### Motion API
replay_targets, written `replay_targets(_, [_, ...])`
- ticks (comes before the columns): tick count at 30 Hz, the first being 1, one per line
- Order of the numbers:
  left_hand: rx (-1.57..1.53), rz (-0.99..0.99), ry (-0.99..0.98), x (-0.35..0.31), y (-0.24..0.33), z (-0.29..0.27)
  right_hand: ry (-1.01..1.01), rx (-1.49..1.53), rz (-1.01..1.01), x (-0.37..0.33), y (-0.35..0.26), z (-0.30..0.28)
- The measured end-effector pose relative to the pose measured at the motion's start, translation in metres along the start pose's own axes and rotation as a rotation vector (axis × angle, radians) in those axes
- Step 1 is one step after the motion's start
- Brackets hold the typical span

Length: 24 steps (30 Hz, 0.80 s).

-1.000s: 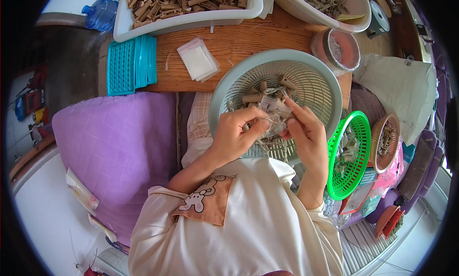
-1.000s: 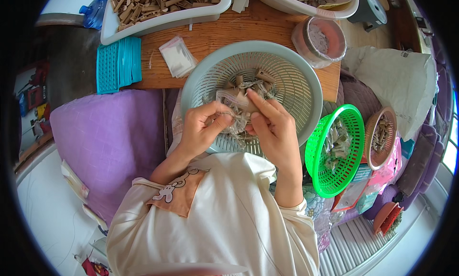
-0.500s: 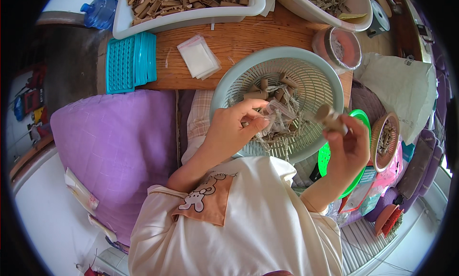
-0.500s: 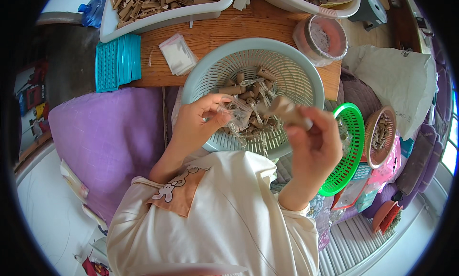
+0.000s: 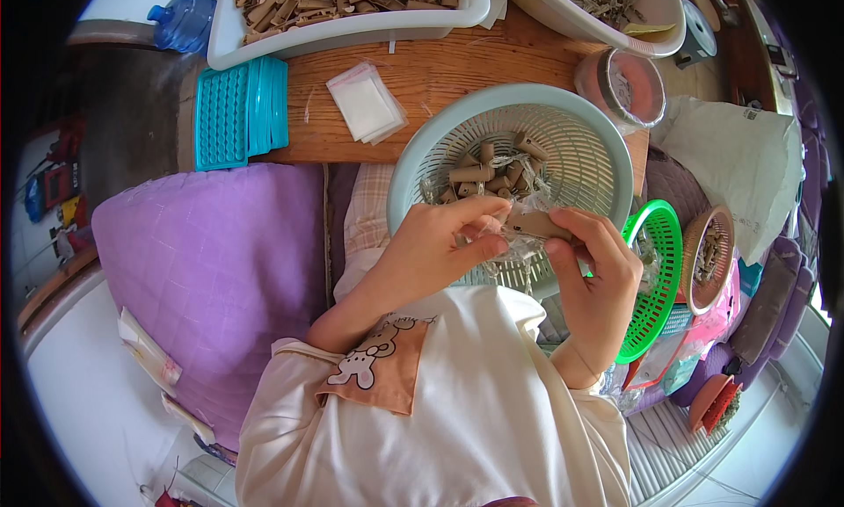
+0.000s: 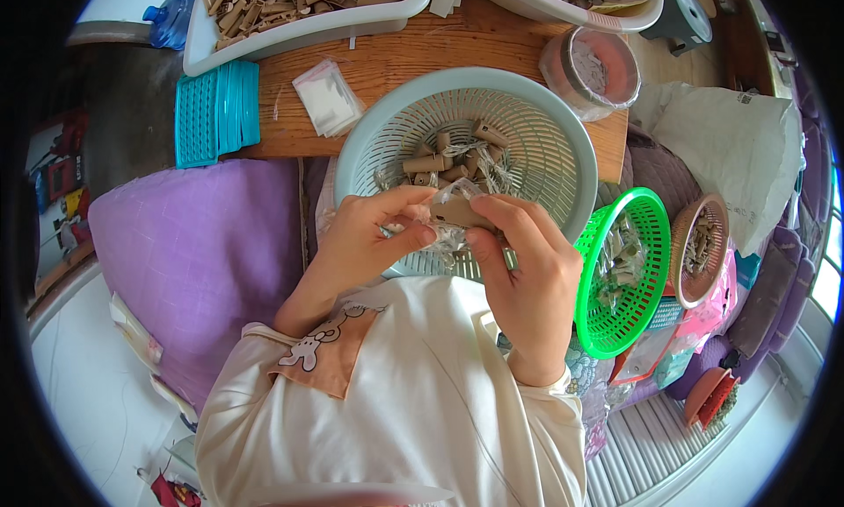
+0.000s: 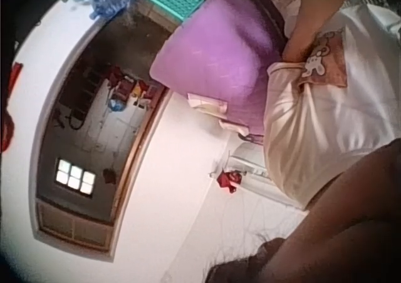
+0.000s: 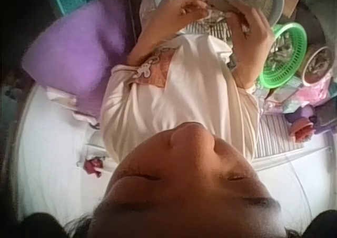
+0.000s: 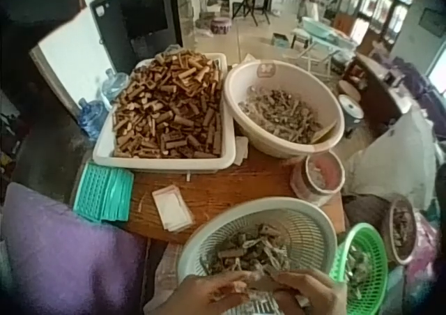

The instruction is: The person sorts and packages small cylindrical herbal or wood segments into plastic ziplock bags by hand.

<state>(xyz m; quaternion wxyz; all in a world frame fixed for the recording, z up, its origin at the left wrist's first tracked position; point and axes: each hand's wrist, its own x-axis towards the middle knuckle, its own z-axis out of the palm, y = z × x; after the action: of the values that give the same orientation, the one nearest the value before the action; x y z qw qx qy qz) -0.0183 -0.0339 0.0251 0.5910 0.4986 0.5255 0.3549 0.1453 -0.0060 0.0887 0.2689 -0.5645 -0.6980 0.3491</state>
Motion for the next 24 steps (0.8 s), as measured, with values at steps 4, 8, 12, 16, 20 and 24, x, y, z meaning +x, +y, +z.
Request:
replay_targets(4, [0.120, 0.020, -0.009, 0.001, 0.006, 0.001, -0.048, 0.022, 0.027, 0.004, 0.003, -0.001])
replay_targets(8, [0.043, 0.084, 0.052, 0.002, 0.002, 0.007, -0.084, -0.013, 0.063, 0.008, 0.002, -0.006])
replay_targets(12, [0.058, 0.071, -0.068, 0.003, 0.010, 0.004, -0.242, -0.012, 0.044, 0.012, 0.009, -0.011])
replay_targets(16, [-0.237, 0.034, -0.099, 0.005, 0.001, 0.010, -0.135, 0.143, 0.068, 0.015, 0.011, -0.001])
replay_targets(20, [-0.502, -0.046, -0.103, 0.011, -0.002, 0.009, -0.008, 0.162, -0.001, 0.014, 0.026, 0.010])
replay_targets(24, [-0.691, -0.091, -0.094, 0.018, -0.002, 0.003, -0.103, -0.100, -0.337, 0.016, 0.029, 0.007])
